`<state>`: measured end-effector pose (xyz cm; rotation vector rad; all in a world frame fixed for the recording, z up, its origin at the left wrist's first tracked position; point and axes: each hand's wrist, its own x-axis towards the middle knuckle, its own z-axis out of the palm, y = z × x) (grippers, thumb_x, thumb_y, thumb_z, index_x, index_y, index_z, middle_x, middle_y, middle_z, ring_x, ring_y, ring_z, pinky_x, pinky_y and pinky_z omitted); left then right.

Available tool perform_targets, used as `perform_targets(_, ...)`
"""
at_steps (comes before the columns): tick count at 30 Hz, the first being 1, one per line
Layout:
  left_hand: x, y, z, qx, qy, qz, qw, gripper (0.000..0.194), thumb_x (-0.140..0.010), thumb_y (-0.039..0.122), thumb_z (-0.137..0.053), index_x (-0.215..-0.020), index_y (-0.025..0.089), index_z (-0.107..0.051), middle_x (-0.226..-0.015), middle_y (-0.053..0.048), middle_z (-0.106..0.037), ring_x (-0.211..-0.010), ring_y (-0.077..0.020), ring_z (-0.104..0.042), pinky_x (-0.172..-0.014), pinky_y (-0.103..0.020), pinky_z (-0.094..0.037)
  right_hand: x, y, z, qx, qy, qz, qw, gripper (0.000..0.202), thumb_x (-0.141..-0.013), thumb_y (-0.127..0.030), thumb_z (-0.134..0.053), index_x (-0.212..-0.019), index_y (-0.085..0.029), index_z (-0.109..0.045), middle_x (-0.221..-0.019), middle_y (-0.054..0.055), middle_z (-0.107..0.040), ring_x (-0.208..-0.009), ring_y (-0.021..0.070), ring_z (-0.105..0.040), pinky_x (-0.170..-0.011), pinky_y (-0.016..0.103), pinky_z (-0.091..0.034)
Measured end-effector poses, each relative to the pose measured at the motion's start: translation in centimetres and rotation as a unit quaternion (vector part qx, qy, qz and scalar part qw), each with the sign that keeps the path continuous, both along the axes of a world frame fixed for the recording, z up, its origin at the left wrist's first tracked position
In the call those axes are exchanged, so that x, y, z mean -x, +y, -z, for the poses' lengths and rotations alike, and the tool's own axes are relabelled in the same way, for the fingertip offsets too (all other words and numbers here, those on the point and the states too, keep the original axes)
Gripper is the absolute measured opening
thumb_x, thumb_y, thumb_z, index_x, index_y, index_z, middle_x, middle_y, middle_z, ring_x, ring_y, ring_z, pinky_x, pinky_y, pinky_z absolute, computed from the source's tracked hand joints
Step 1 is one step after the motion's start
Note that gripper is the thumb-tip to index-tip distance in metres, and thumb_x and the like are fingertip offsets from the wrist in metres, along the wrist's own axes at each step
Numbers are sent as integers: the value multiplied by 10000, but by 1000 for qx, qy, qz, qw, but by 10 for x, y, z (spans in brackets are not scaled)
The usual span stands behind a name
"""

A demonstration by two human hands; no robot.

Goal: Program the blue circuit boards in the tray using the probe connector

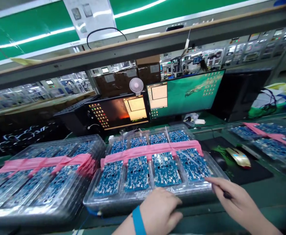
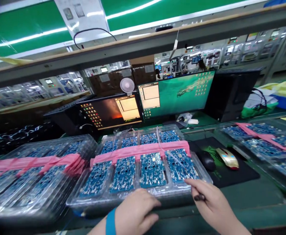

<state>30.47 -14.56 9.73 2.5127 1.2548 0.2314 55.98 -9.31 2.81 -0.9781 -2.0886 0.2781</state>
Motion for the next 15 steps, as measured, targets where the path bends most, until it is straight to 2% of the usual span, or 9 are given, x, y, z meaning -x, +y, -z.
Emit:
perform_targets(4,-3,-23,4,-4,-23,-41,999,195,-751,229,-530,-942,216,-564,-878,-6,-638,-810,-156,-570,-773,-280,-420,-7,-8,19,43,-48,-9,998,285,-815,-231,-371,-1049,-208,-530,-1001,12,-550,-887,136,-541,-720,203,-481)
perform_targets(8,11,-44,15,-75,-60,-172,980,168,-774,207,-475,-904,212,-581,-876,-19,-636,-832,-166,-570,-790,-305,-442,-15,-14,35,69,-58,6,996,289,-814,-245,-361,-1057,-208,-514,-1032,18,-530,-920,134,-525,-747,213,-477)
perform_targets(12,55,-65,26,-150,-101,-334,925,210,-785,333,-466,-881,200,-597,-908,-54,-634,-870,-197,-577,-801,-332,-461,-33,-16,47,85,-14,59,995,297,-805,-304,-382,-1047,-196,-516,-1090,44,-482,-976,160,-491,-786,236,-459)
perform_targets(15,98,-79,33,-141,-180,-480,847,318,-726,430,-505,-906,178,-581,-936,-66,-619,-906,-229,-562,-828,-366,-440,-46,-10,55,128,60,129,982,338,-796,-406,-425,-1041,-191,-516,-1082,53,-473,-908,158,-513,-719,220,-469)
